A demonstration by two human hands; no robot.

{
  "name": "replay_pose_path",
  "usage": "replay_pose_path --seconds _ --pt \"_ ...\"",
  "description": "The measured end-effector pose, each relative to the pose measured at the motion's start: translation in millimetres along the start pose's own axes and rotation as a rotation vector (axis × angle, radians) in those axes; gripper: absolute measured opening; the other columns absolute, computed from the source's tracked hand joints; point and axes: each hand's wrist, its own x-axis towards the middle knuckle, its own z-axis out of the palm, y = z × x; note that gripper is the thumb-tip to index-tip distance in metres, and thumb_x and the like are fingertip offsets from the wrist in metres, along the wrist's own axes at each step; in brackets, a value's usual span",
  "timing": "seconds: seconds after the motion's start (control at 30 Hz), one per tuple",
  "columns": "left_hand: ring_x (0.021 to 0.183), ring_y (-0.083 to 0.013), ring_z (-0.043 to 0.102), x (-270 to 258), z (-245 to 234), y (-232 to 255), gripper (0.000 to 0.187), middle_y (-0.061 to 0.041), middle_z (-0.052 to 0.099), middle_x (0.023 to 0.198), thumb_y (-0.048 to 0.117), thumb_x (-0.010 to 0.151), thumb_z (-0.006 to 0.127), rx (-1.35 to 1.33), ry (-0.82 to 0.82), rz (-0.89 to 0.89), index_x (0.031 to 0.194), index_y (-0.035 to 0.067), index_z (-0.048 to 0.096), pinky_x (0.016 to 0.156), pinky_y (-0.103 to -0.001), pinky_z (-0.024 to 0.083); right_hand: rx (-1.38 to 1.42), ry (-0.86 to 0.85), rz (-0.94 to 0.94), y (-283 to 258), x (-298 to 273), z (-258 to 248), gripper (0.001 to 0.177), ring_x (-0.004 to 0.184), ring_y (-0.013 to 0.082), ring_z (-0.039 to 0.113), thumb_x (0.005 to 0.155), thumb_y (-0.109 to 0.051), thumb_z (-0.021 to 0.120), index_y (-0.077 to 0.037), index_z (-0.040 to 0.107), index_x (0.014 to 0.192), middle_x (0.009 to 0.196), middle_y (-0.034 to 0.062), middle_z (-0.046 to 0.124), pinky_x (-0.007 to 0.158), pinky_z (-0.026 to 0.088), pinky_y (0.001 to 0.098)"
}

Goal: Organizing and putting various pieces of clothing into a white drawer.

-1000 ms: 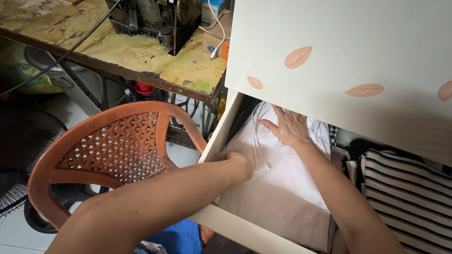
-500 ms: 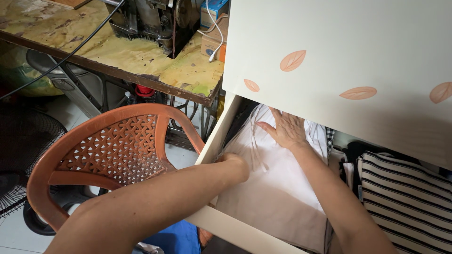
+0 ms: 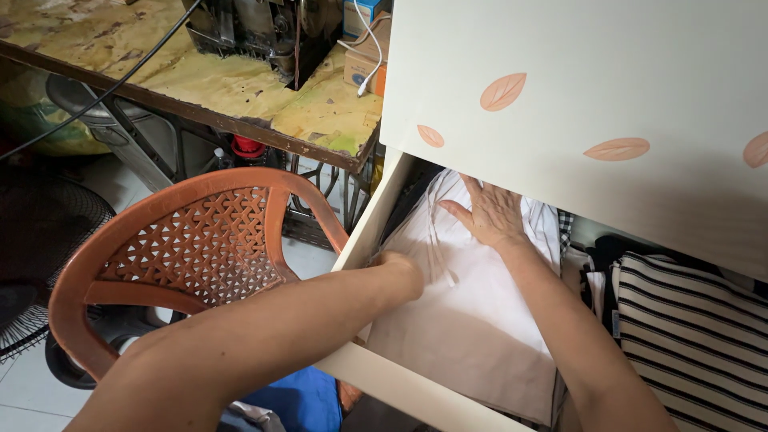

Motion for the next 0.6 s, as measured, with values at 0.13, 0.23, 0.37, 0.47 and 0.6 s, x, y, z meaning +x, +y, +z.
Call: replay_pose_path --seconds 0.13,0.23,0.37,0.47,0.6 --pt "0.107 -0.0350 0.072 -33.5 -7.5 -9.3 0.030 -0.014 0.073 0.123 0.014 0.092 0.070 -0.040 0.098 0.101 0.121 0.012 0.076 0.088 -0.054 0.056 0.000 -0.018 0.015 -1.5 0.1 -1.8 0.090 0.154 0.0427 0.013 0.092 -0.074 0.046 -0.025 0.023 0.164 0.167 0.0195 0.021 0.118 0.009 0.0659" --pt "0.102 -0.0322 0.072 -45.4 -19.9 -16.0 0.027 -0.013 0.074 0.117 0.016 0.092 0.071 -0.113 0.246 0.252 0.118 0.011 0.076 0.084 -0.051 0.056 -0.001 -0.030 0.009 0.6 0.4 -2.5 0.090 0.154 0.0434 0.013 0.093 -0.075 0.044 -0.025 0.022 0.164 0.168 0.0205 0.020 0.118 0.008 0.0659" --pt "0.094 -0.0284 0.073 -71.4 -39.1 -23.7 0.024 -0.012 0.074 0.108 0.018 0.092 0.072 -0.210 0.433 0.460 0.115 0.011 0.075 0.079 -0.046 0.057 0.032 -0.114 0.026 -3.3 10.2 -12.3 0.091 0.154 0.0441 0.011 0.093 -0.075 0.042 -0.025 0.020 0.165 0.168 0.0210 0.016 0.119 0.007 0.0651" --pt "0.089 -0.0256 0.073 -103.6 -58.1 -32.5 0.022 -0.012 0.075 0.102 0.019 0.092 0.073 -0.291 0.583 0.611 0.112 0.011 0.075 0.076 -0.042 0.057 -0.017 -0.218 -0.013 -0.9 25.2 -20.8 0.092 0.154 0.0438 0.009 0.093 -0.075 0.042 -0.022 0.017 0.165 0.168 0.0220 0.013 0.120 0.006 0.0613" --pt "0.081 -0.0218 0.073 -166.9 -77.2 -55.9 0.019 -0.011 0.075 0.093 0.021 0.091 0.074 -0.428 0.804 0.790 0.108 0.011 0.074 0.070 -0.038 0.058 0.085 -0.256 -0.131 37.7 38.5 7.2 0.109 0.152 0.0438 0.016 0.083 -0.072 0.056 -0.009 0.016 0.162 0.164 0.0293 0.020 0.121 0.014 0.0509"
